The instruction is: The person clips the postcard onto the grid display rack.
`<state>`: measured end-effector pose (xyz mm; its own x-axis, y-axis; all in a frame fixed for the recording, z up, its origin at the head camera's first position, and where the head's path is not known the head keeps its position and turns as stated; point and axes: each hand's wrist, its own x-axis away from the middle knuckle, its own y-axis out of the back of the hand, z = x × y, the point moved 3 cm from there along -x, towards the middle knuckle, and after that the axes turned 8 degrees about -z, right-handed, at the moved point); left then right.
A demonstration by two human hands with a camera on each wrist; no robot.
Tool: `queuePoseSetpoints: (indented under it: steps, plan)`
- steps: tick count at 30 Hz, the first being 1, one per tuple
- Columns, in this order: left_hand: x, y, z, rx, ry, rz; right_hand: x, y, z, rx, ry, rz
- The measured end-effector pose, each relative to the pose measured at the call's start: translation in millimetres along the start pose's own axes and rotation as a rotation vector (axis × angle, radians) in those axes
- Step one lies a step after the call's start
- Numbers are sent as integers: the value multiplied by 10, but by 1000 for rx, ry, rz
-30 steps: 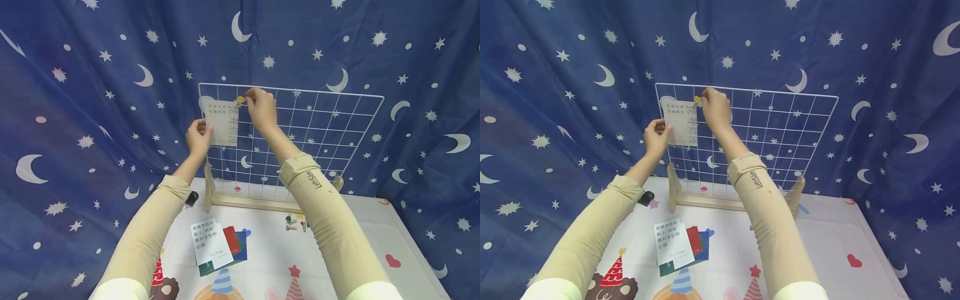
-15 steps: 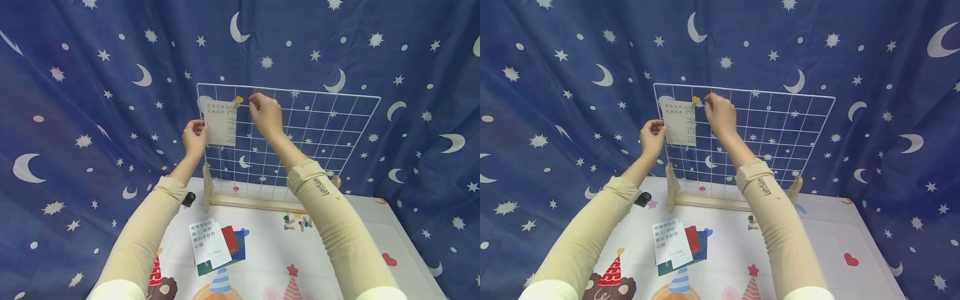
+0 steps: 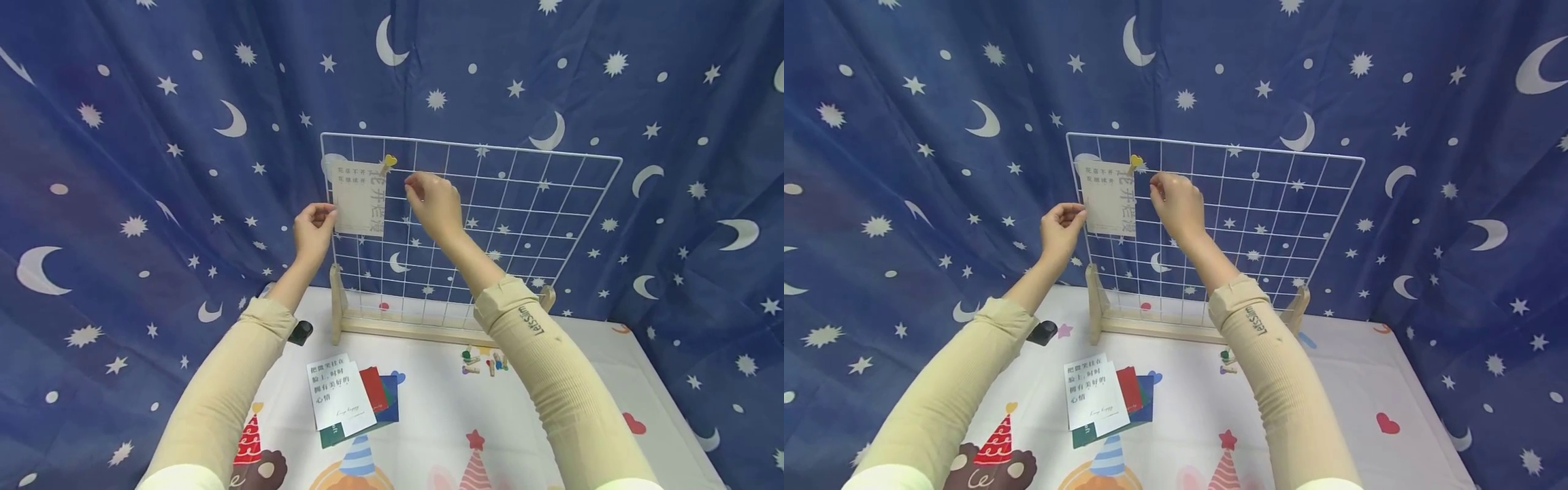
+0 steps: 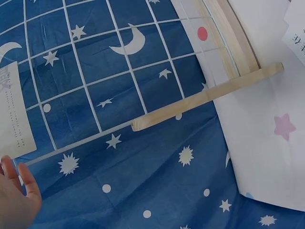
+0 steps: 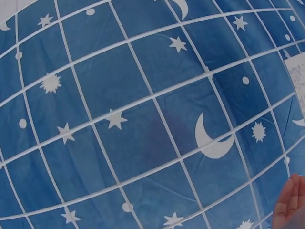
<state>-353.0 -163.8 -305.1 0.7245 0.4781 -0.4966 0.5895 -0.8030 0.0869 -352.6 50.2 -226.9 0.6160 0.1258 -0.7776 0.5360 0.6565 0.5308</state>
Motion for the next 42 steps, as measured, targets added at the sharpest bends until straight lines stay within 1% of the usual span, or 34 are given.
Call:
queuePoseSetpoints:
  steps: [4,9,13,18,20,22,24,27,29,33,38,42]
  plan:
    - [31,11,26,25,-1,23,65,-41,20,0,21,33]
    - [87,12,71,47,-16,66,148,-71,7,-26,15,60]
    - [137,2,134,63,-12,93,225,-105,-46,-45,9,80]
    - [195,-25,199,82,5,122,342,-140,-147,-49,23,88]
    - [218,-34,210,101,4,121,393,-149,-195,-47,30,87]
    - [262,-15,133,110,21,132,443,-156,-242,-51,28,87]
    - [284,-26,148,122,27,136,495,-163,-289,-54,25,89]
    - [322,-57,192,100,44,164,574,-174,-350,-54,13,96]
    - [332,-119,290,92,34,177,625,-176,-389,-51,5,96]
    - [395,-172,295,103,33,212,702,-181,-446,-55,-11,91]
    - [441,-202,324,130,41,229,765,-185,-485,-110,-27,83]
    - [479,-209,350,123,53,251,832,-183,-520,-166,-47,82]
